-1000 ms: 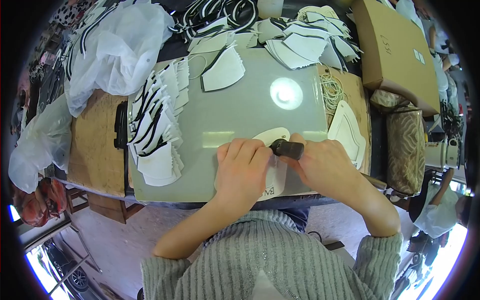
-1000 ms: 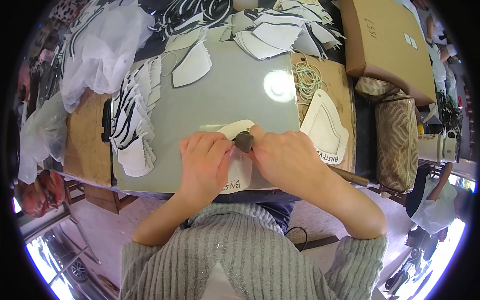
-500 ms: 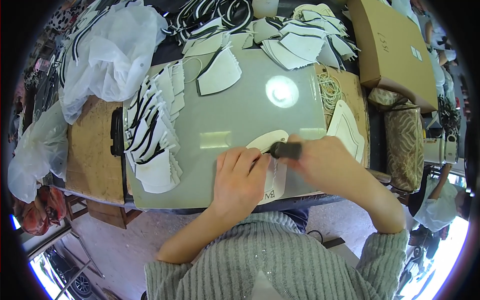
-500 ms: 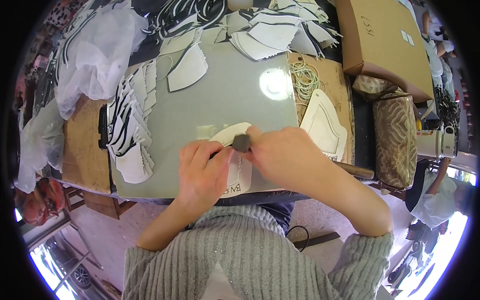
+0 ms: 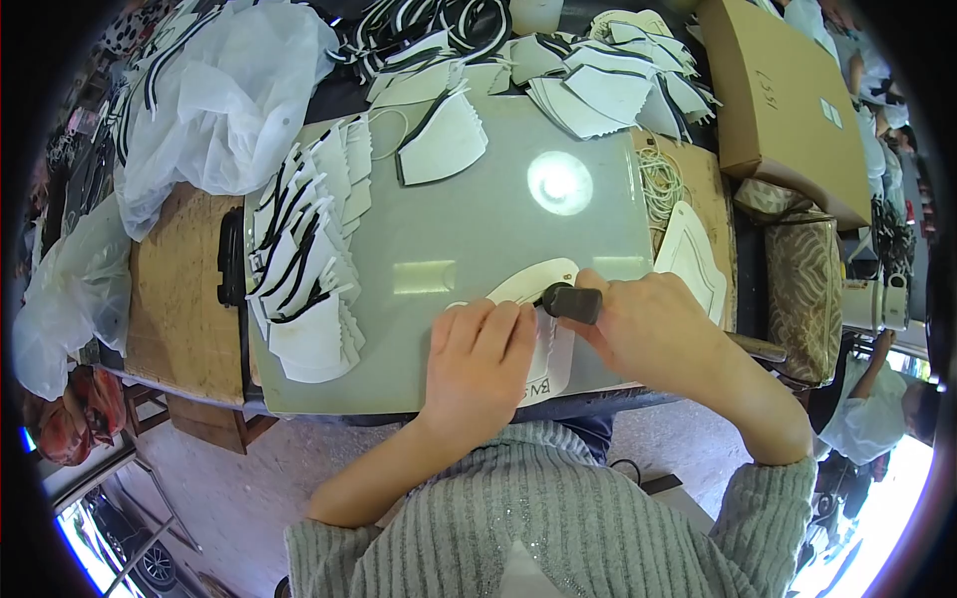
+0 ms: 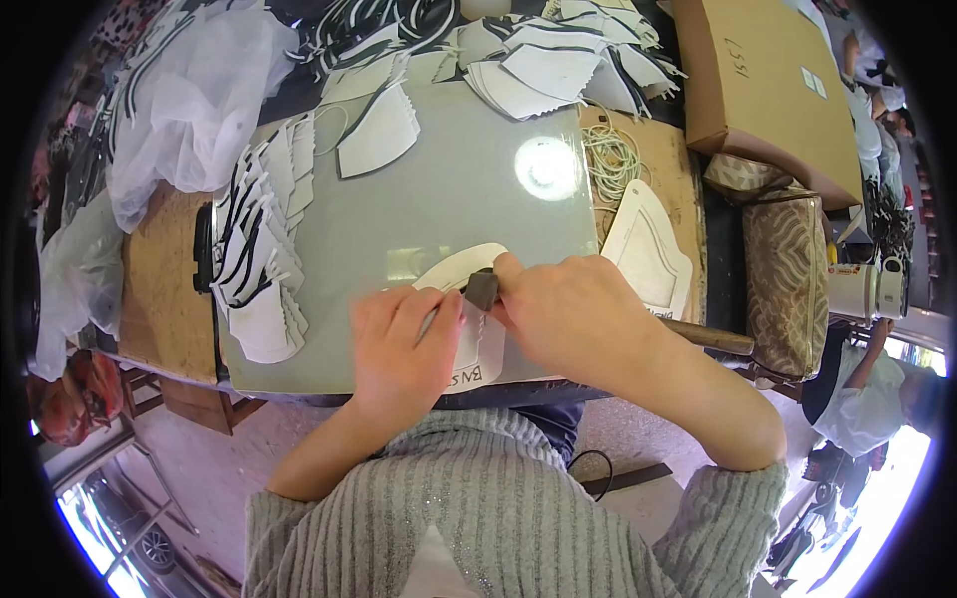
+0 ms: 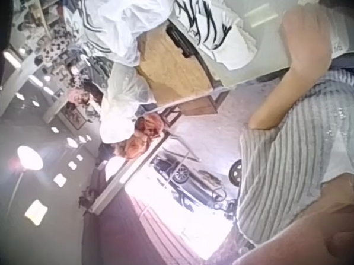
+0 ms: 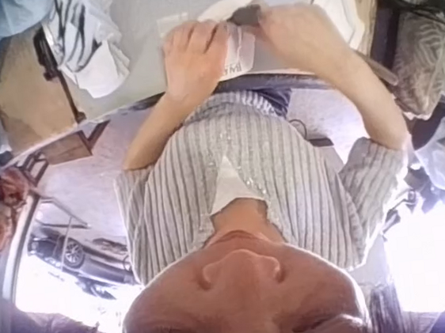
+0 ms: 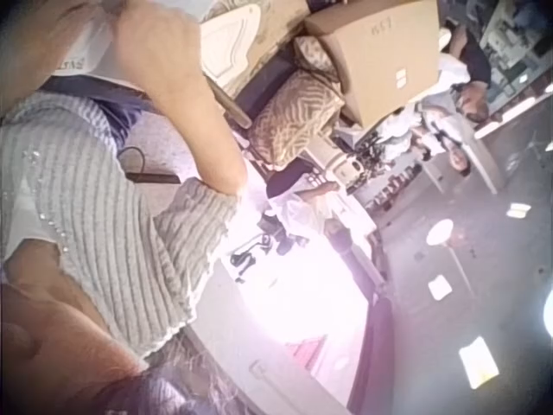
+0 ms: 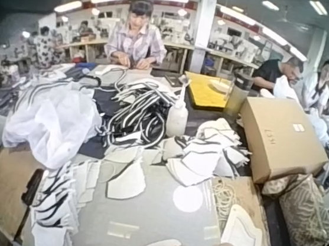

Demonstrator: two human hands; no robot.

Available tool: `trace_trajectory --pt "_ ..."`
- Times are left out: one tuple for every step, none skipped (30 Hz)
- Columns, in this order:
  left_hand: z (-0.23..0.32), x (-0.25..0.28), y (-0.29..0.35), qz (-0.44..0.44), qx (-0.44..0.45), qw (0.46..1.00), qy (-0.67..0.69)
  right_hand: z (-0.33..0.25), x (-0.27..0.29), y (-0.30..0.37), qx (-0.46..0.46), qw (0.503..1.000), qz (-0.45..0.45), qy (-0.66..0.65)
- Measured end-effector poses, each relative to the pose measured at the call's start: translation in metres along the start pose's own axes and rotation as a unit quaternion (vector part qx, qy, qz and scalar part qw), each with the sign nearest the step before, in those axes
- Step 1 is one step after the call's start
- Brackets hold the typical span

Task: Hammering shoe upper components on a workbench to flatten or assemble them.

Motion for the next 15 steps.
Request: trace_trajectory --pt "0.000 0.001 0.001 0.000 0.001 1.000 0.000 0.001 0.000 0.000 -0.001 1.000 0.001 0.002" --pt "0.001 0.000 0.002 -0.006 -0.011 1.000 -0.011 0.002 0.000 0.001 0.000 1.000 0.000 0.002" --pt "0.004 -0.001 0.002 -0.011 -0.023 0.999 -0.022 0.002 0.008 0.003 0.004 0.999 0.029 -0.021" --pt "0.004 -0.001 0.002 -0.010 -0.021 0.999 -0.022 0.002 0.015 0.005 0.009 0.997 0.057 -0.043" --pt "0.003 -0.001 0.002 -0.011 -0.020 0.999 -0.023 0.001 0.011 0.004 0.010 0.997 0.056 -0.042" --pt "0.004 -0.001 0.001 -0.012 -0.023 0.999 -0.021 -0.002 -0.003 0.003 0.012 1.000 0.020 -0.019" --pt "0.005 0.000 0.000 -0.012 -0.024 0.999 -0.018 -0.004 -0.013 0.003 0.014 1.000 -0.016 0.005" --pt "0.006 0.000 0.000 -0.018 -0.023 1.000 -0.008 -0.005 -0.011 0.005 0.010 1.000 -0.016 0.005" --pt "0.006 -0.001 -0.001 -0.023 -0.019 1.000 -0.003 -0.001 -0.005 0.006 -0.004 1.000 -0.008 0.000" --pt "0.004 -0.002 -0.001 -0.022 -0.018 1.000 -0.005 0.003 -0.002 0.005 -0.019 1.000 0.001 -0.006" --pt "0.003 -0.002 -0.001 -0.016 -0.018 1.000 -0.012 0.002 -0.003 0.005 -0.016 1.000 0.001 -0.005" --pt "0.004 -0.001 0.000 -0.011 -0.020 1.000 -0.015 -0.004 0.001 0.007 0.008 1.000 0.026 0.002" --pt "0.005 -0.001 0.000 -0.012 -0.019 1.000 -0.014 -0.009 0.005 0.010 0.032 0.998 0.051 0.009" --pt "0.003 -0.002 0.001 -0.019 -0.002 1.000 0.003 -0.010 0.005 0.011 0.032 0.998 0.050 0.008" --pt "-0.001 -0.005 -0.001 -0.023 0.014 0.999 0.018 -0.002 -0.005 0.008 -0.011 1.000 0.001 0.001"
Point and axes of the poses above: each hand's wrist, its own y-axis away from the middle knuckle, its own x-axis out of the back of the hand, z = x × y, the point moved 10 cm from there along -y, towards the middle knuckle, and after that the axes turned 2 degrees about z, right-handed, at the moved point
